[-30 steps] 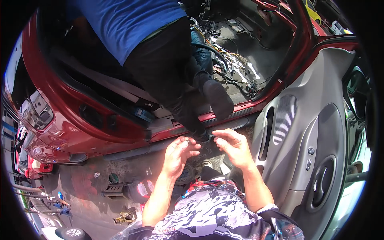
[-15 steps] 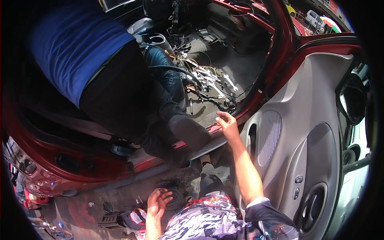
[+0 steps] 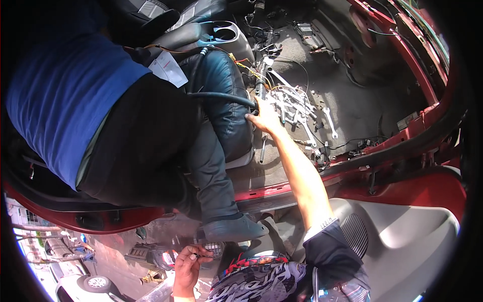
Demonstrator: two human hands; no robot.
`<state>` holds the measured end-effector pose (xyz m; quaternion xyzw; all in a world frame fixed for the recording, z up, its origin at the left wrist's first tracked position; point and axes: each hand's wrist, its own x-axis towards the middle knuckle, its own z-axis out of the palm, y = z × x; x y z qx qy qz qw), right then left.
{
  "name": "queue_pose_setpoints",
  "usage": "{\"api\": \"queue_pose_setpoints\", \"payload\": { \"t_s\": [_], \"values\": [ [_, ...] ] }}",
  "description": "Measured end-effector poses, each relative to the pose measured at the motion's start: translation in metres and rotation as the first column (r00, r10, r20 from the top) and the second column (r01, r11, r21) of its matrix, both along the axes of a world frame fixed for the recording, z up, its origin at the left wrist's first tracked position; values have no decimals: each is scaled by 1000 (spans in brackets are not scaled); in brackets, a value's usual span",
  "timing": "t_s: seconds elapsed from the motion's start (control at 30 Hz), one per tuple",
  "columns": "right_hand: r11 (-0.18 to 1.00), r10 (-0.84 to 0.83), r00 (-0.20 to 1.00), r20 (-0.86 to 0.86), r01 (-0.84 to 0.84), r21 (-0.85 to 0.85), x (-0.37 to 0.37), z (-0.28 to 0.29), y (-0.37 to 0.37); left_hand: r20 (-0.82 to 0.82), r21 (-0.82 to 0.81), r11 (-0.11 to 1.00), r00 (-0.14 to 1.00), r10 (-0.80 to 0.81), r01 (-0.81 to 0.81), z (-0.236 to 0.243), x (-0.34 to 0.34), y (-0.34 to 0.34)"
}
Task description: Selecting, cleaning, and inspecting small o-rings or gaskets in an auto shop environment.
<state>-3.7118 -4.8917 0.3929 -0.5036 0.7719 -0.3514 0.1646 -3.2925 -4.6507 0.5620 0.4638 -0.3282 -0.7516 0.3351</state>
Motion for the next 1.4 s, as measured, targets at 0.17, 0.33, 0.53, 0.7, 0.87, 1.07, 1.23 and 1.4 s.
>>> {"api": "queue_pose_setpoints", "payload": {
  "t_s": [0.17, 0.33, 0.53, 0.7, 0.87, 1.07, 1.23, 1.4],
  "values": [
    [977, 165, 972, 166, -185, 109, -22, 7, -23, 87, 28, 997, 994, 67, -70, 0, -14, 0],
    [996, 28, 979, 203, -45, 79, -26, 21, -15, 72, 10, 998, 996, 62, -63, 0, -25, -16],
    [988, -46, 953, 300, 89, -129, -40, 66, 8, 31, -19, 1000, 999, 15, -15, 3, -26, -26],
    [930, 58, 872, 486, 129, -343, -57, 71, 60, 11, -40, 999, 1000, 13, -12, 10, -14, -30],
    [879, -28, 839, 543, 280, -387, -50, 108, 154, -35, -74, 992, 993, -109, 106, 14, -5, -33],
    [721, -104, 763, 639, 500, -479, 28, 161, 261, -198, -216, 950, 943, -269, 225, 24, 19, -26],
    [527, -134, 813, 567, 543, -654, 101, 204, 334, -356, -321, 918, 869, -344, 232, 35, 58, 3],
    [465, 162, 762, 627, 501, -730, 178, 242, 383, -527, -351, 936, 828, -190, -9, 73, 90, 22]
  ]
}}
